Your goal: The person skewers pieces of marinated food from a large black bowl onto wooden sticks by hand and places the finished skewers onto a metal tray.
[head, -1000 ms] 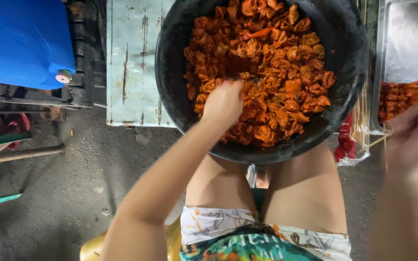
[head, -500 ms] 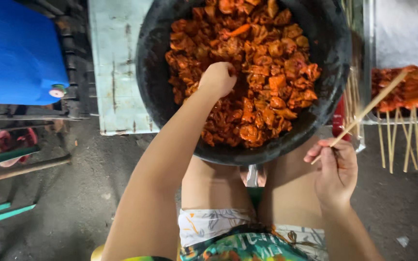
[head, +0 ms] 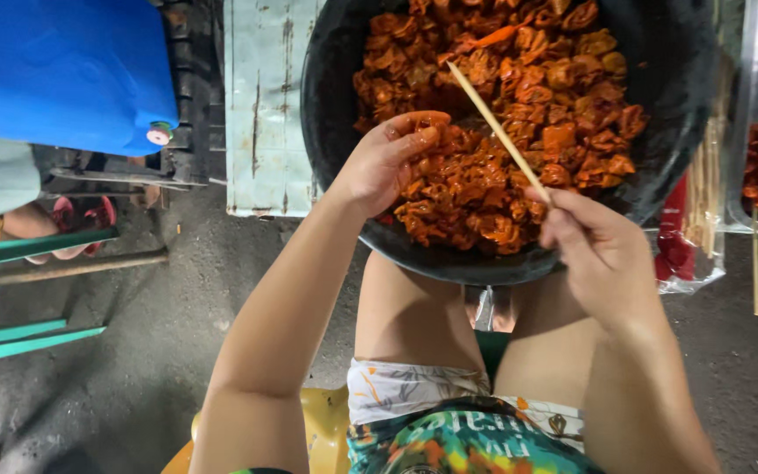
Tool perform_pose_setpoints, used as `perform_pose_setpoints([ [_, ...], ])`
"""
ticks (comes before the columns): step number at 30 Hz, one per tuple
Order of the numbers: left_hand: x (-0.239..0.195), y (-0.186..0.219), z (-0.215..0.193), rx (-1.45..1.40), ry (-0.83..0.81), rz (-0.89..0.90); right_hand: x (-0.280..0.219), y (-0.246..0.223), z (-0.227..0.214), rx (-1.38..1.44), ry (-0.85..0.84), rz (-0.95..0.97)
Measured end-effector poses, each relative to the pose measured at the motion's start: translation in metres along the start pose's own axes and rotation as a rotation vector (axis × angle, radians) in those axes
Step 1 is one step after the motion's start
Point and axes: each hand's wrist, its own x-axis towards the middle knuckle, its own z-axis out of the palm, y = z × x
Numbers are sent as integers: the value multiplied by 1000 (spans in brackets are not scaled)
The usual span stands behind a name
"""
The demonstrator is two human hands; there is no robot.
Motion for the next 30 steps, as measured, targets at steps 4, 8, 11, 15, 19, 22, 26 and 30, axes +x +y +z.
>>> perform_pose_setpoints([
  [4, -8, -3, -2, 12, 18, 47, -5, 5, -7, -168, 84, -19],
  [8, 0, -10, 0, 206, 95, 160, -6, 3, -12, -271, 104, -23],
  [11, 7, -13, -2, 1043, 365, 94, -3, 2, -14, -323, 132, -41],
  [15, 32, -30, 0, 1871, 337, 270, -4, 7, -16, -299, 132, -13],
  [19, 74, -46, -1, 1787, 77, 326, -4, 11, -17, -235, 102, -97],
  [22, 107, -56, 2, 1996, -110, 135, -5, 12, -20, -265, 118, -37],
  [26, 124, -59, 6, 2119, -110, 19, -3, 16, -26, -296, 124, -40],
  [30, 114, -42, 0, 1579, 129, -39, -2, 19, -33, -293, 126, -27],
])
